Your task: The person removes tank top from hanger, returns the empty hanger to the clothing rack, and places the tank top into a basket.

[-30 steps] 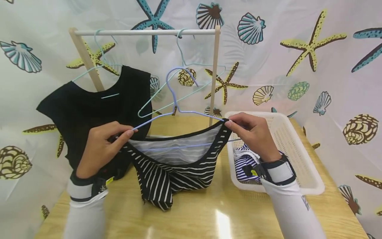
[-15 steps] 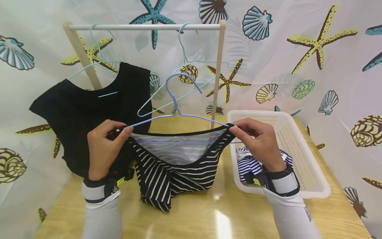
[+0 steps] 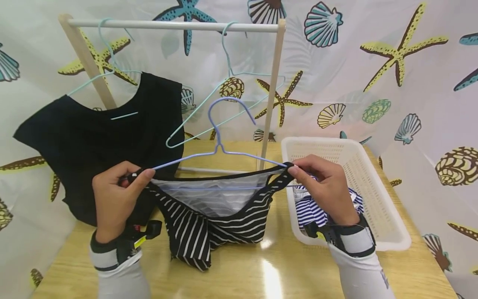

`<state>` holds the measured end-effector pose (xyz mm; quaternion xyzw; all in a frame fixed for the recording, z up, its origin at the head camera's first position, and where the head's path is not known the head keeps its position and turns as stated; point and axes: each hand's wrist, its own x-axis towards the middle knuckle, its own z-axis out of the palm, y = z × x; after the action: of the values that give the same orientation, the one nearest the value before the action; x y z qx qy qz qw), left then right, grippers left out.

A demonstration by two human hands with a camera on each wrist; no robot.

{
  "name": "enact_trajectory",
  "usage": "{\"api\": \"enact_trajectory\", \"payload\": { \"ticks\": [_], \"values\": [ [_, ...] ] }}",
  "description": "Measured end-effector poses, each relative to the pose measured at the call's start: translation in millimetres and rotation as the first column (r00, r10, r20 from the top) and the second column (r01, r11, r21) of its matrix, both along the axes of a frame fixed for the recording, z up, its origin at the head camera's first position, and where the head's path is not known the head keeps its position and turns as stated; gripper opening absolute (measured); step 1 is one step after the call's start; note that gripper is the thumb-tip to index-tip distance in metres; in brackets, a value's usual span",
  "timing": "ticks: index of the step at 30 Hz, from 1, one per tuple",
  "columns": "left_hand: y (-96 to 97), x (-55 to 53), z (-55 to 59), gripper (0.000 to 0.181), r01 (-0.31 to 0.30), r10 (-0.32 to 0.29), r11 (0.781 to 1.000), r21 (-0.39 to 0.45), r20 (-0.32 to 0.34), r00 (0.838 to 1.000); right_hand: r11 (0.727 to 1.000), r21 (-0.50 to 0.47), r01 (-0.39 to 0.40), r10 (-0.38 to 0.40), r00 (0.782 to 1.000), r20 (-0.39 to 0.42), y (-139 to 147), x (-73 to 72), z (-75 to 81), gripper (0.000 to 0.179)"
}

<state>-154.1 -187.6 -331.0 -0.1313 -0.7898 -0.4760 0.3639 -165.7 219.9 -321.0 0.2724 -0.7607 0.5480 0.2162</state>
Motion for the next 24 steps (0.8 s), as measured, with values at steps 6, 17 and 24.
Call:
{"api": "enact_trajectory", "payload": {
  "ticks": [6, 17, 24],
  "values": [
    [1.0, 5.6, 10.2, 0.018, -0.019, 0.02, 1.0, 0.019, -0.032, 0.999, 0.999, -0.031, 0.019, -0.018, 1.0, 0.019, 2, 1.5, -2.0, 0.016],
    [-2.2, 3.5, 7.0, 0.016, -0.018, 0.02, 0.999, 0.048, -0.048, 0.999, 0.991, -0.003, 0.134, -0.134, 0.991, 0.011, 13, 7.4, -4.1, 0.015],
    [-4.0, 5.7, 5.9, 0.015, 0.018, -0.013, 0.997, 0.07, -0.067, 0.998, 0.975, 0.037, 0.221, -0.222, 0.975, 0.031, 17, 15.2, -2.7, 0.011]
  ]
}}
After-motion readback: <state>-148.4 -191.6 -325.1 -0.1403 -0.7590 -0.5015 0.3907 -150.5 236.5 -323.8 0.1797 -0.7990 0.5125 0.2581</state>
